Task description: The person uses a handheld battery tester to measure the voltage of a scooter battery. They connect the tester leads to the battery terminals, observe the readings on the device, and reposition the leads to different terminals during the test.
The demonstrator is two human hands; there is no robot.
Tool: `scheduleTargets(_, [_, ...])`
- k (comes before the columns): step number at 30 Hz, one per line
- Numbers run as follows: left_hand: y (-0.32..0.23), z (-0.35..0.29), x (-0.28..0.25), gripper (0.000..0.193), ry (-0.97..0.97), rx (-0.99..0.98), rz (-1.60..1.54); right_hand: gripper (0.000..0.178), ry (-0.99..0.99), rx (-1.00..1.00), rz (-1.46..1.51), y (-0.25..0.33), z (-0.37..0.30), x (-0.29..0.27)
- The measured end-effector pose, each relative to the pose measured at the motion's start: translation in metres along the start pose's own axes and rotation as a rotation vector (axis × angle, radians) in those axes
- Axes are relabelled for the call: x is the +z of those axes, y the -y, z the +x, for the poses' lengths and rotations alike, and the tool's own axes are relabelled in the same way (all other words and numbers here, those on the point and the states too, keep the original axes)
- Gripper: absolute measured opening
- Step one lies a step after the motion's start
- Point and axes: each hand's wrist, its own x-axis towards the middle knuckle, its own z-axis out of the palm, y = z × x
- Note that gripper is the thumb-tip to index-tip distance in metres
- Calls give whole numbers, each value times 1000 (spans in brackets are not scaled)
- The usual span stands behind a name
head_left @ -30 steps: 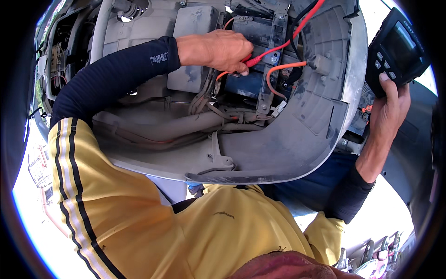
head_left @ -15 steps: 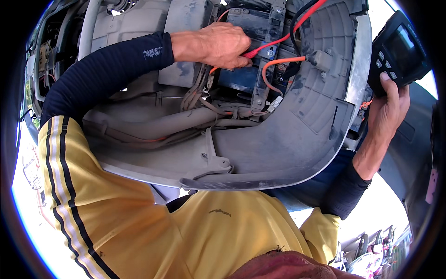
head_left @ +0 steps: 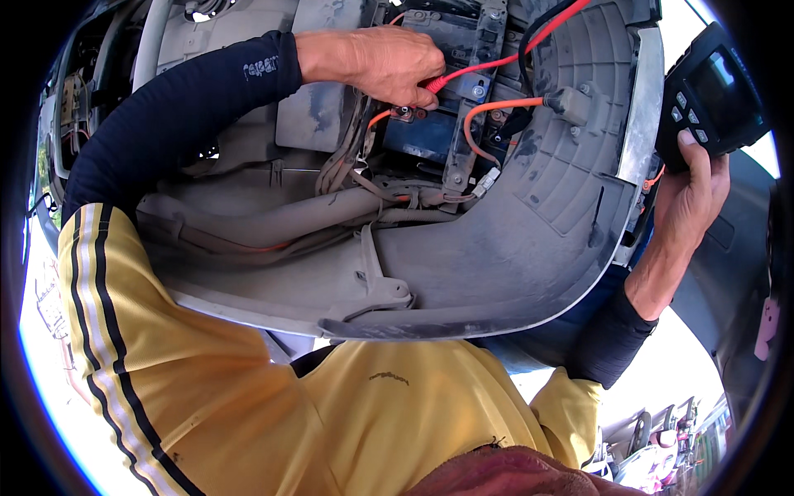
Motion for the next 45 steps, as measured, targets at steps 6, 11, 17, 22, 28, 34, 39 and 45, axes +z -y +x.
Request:
scheduleTargets(6, [30,-1,3,41,95,-125,-487,46,-13,-6,-12,2,-3,6])
scheduleTargets(11, [21,2,-5,40,103,-58,-166,46,-26,-7,-43,-6,-1,-2])
scheduleTargets(17, [41,-5,9,43,110,-104,-384,46,-17,-13,-63,-9,1,-5])
scheduleTargets(22, [6,6,-15,43,210,-62,59,46,-1,-15,-67,-11,3,-13])
scheduleTargets(28, [48,-11,-47,22,120,-129,-658,47,3,-12,-69,-9,2,-9])
scheduleTargets(34, [27,12,-22,28,17,131,-739,49,-9,-7,-57,-2,-2,3])
scheduleTargets(39, [-10,22,-17,40,-301,205,-608,49,-31,31,-38,-3,1,-4])
scheduleTargets(45, [-34,34,-26,33,-105,61,-403,50,-10,33,-1,-1,-1,-2])
